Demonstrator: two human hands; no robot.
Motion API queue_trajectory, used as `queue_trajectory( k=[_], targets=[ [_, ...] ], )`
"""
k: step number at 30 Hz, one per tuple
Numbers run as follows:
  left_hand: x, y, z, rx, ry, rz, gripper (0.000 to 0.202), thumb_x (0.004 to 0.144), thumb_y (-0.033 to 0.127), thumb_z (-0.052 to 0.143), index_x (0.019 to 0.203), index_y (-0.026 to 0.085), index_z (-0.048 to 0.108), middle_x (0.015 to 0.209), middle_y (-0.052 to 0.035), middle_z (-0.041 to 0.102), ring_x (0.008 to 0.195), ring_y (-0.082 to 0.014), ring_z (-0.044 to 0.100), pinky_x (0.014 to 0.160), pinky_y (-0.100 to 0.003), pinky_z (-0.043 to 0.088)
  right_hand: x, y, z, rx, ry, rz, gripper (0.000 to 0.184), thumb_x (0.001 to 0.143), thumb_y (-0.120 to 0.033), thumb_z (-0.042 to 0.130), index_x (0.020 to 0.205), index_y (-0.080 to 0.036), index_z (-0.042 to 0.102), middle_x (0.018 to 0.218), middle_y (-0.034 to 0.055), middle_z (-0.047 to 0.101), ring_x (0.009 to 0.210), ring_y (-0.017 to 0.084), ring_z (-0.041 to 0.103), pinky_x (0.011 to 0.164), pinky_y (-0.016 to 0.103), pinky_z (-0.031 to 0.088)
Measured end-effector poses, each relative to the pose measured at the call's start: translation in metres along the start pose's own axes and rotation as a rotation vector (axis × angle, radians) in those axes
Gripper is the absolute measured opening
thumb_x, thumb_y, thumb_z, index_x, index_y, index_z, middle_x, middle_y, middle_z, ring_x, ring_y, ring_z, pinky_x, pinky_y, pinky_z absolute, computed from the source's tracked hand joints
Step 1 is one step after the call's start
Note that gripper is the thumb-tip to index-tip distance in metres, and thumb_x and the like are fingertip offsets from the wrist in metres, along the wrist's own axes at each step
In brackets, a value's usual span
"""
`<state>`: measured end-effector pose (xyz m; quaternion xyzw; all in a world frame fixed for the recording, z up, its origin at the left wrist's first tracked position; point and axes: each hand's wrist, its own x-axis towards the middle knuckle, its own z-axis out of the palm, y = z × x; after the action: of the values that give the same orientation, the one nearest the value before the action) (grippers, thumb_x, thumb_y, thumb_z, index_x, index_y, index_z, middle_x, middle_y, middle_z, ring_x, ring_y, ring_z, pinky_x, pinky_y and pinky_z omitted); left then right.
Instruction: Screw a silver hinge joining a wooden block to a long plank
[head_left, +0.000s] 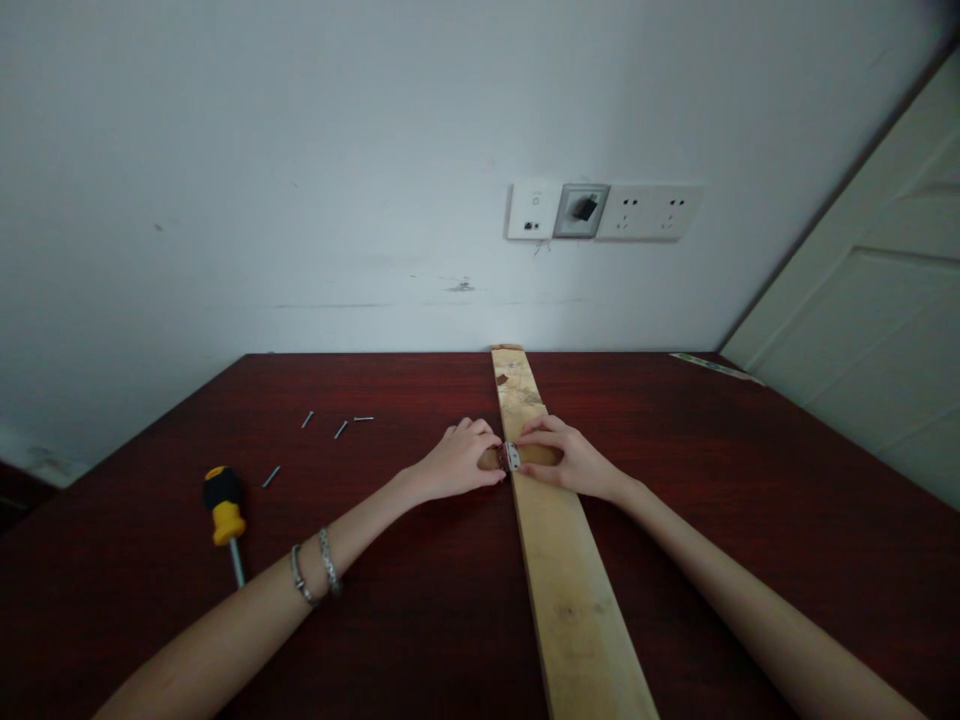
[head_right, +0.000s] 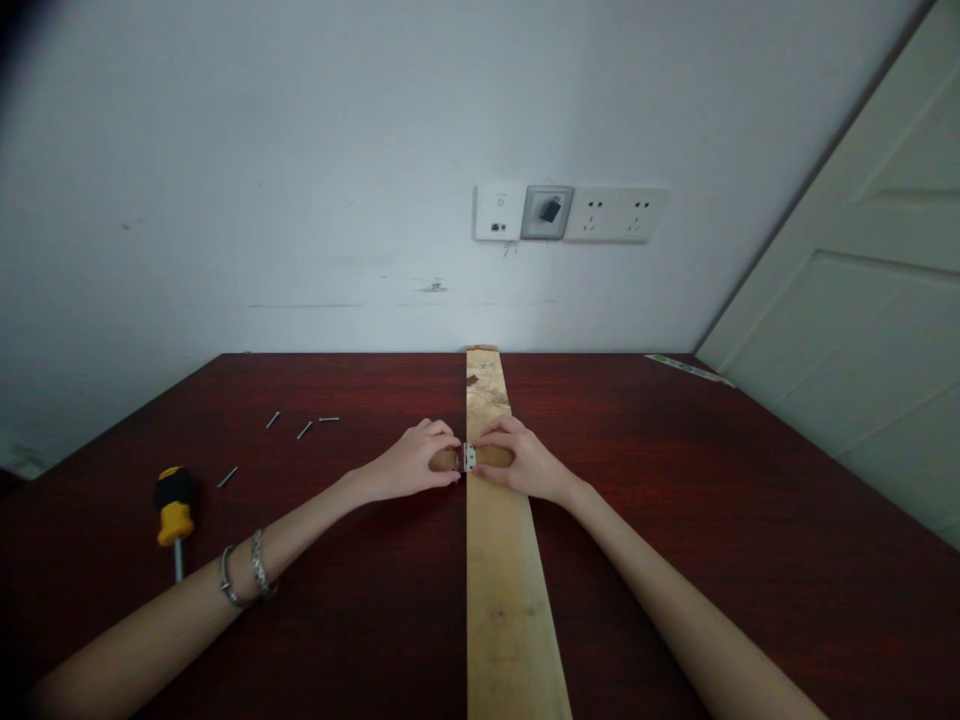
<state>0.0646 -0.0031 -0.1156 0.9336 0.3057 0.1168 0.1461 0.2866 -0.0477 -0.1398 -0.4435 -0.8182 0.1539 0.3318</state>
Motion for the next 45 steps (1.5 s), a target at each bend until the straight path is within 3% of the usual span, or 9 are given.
queue_trajectory(
  k=[45],
  targets=[
    [-0.0009, -0.0013, -0.0002, -0.006, -0.005, 0.006, 0.035, 0.078, 0.039, 0.065, 0.107, 0.02, 0.062, 0.105, -0.0062, 0.057, 0.099, -0.0248, 0.05, 0.087, -0.039, 0.041, -0.0005, 0.002, -0.0009, 0.011, -0.018, 0.004, 0.033, 0.077, -0.034, 0.068, 0.108, -0.024, 0.068, 0.106, 0.0069, 0.057, 0.101, 0.021, 0.057, 0.094, 0.04, 0.047]
  ],
)
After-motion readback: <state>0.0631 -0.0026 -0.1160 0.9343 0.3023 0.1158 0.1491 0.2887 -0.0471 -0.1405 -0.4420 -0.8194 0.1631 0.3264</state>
